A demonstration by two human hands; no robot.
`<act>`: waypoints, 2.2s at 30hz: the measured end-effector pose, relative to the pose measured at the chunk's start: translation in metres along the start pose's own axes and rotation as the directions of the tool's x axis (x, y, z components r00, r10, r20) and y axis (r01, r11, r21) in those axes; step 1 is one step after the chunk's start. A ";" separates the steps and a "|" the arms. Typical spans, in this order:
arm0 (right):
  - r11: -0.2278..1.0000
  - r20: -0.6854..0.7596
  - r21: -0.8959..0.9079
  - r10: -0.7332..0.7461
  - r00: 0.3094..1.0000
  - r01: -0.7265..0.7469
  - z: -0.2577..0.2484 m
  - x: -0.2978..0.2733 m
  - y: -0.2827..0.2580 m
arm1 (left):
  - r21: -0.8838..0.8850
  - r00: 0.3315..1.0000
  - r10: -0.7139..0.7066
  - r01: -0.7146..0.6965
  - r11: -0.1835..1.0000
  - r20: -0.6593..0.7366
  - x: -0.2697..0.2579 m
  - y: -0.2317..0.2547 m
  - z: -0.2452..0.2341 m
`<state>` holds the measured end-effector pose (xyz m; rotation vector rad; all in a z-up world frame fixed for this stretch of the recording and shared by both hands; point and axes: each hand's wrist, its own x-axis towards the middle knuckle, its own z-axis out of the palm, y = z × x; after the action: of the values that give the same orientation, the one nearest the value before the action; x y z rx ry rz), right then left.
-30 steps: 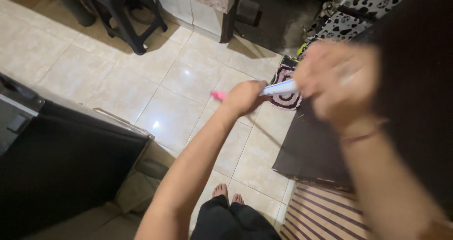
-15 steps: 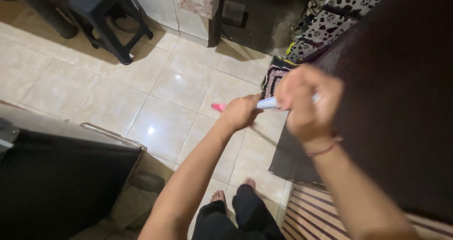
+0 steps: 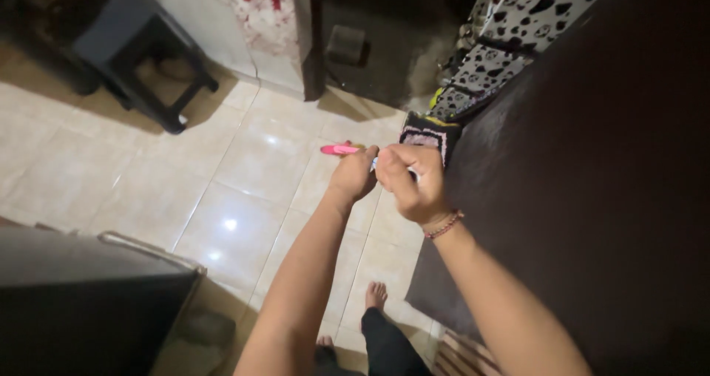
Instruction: The person assembles a mop handle by fitting and screwing the pole sections together by hand.
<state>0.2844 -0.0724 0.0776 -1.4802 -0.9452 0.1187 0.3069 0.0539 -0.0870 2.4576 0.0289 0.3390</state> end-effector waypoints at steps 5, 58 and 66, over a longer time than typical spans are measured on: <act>0.989 -0.026 0.141 -0.030 0.999 0.033 -0.046 0.036 0.010 | -0.085 0.999 -0.037 0.037 0.996 0.004 0.044 0.034 -0.007; 0.997 -0.052 -0.038 -0.076 0.996 0.074 -0.103 0.254 0.066 | -0.140 0.970 0.241 -0.237 0.961 0.016 0.254 -0.029 -0.068; 0.988 -0.049 -0.097 -0.125 0.991 0.119 -0.129 0.237 0.089 | -0.126 0.980 0.135 -0.117 0.985 0.144 0.259 -0.021 -0.038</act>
<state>0.5579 -0.0168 0.1326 -1.4994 -1.0053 -0.0561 0.5492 0.1206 -0.0095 2.3672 -0.2072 0.2009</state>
